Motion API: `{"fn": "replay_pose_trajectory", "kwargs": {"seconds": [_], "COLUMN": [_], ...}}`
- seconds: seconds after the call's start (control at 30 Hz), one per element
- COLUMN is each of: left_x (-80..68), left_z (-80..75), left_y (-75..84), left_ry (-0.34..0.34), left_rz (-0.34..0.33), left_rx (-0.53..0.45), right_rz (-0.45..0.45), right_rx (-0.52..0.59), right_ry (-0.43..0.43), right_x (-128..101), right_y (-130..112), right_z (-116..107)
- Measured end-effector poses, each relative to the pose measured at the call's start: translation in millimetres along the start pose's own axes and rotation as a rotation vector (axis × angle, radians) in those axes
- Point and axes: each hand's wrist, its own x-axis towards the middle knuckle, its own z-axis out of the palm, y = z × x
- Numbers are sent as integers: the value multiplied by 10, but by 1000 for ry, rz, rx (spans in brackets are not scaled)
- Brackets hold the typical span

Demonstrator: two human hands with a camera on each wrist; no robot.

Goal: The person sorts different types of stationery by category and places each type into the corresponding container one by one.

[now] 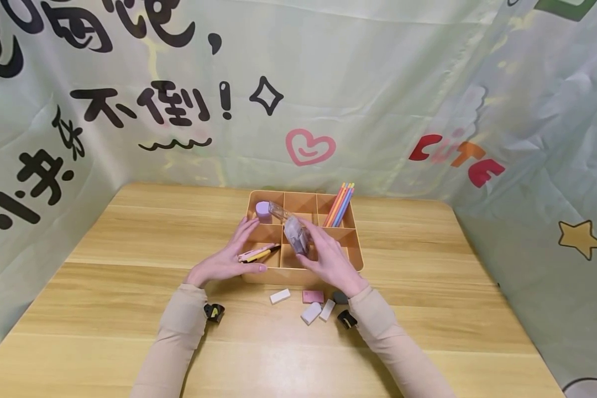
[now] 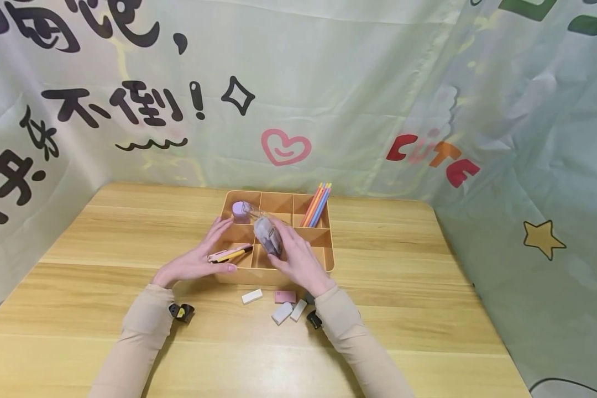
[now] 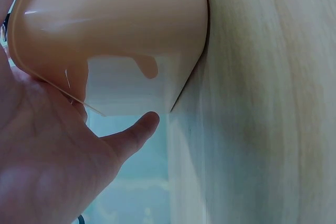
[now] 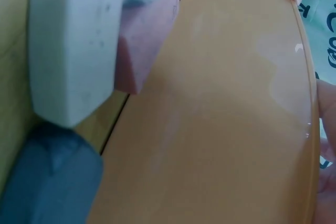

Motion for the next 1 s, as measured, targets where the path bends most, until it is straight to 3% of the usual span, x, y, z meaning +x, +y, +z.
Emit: {"fn": "replay_pose_trajectory", "kwargs": {"seconds": [0.43, 0.7, 1.0], "left_x": [-8, -6, -13], "left_z": [2, 2, 3], "left_y": [12, -1, 1], "left_ry": [1, 4, 6], "left_rz": [-9, 2, 3], "left_rx": [-4, -2, -1], "right_rz": [55, 79, 83], "right_rx": [86, 36, 42], "right_ry": [-99, -144, -102], "right_x": [42, 51, 15], "right_y": [-24, -33, -16], "right_z": [-18, -17, 6]}}
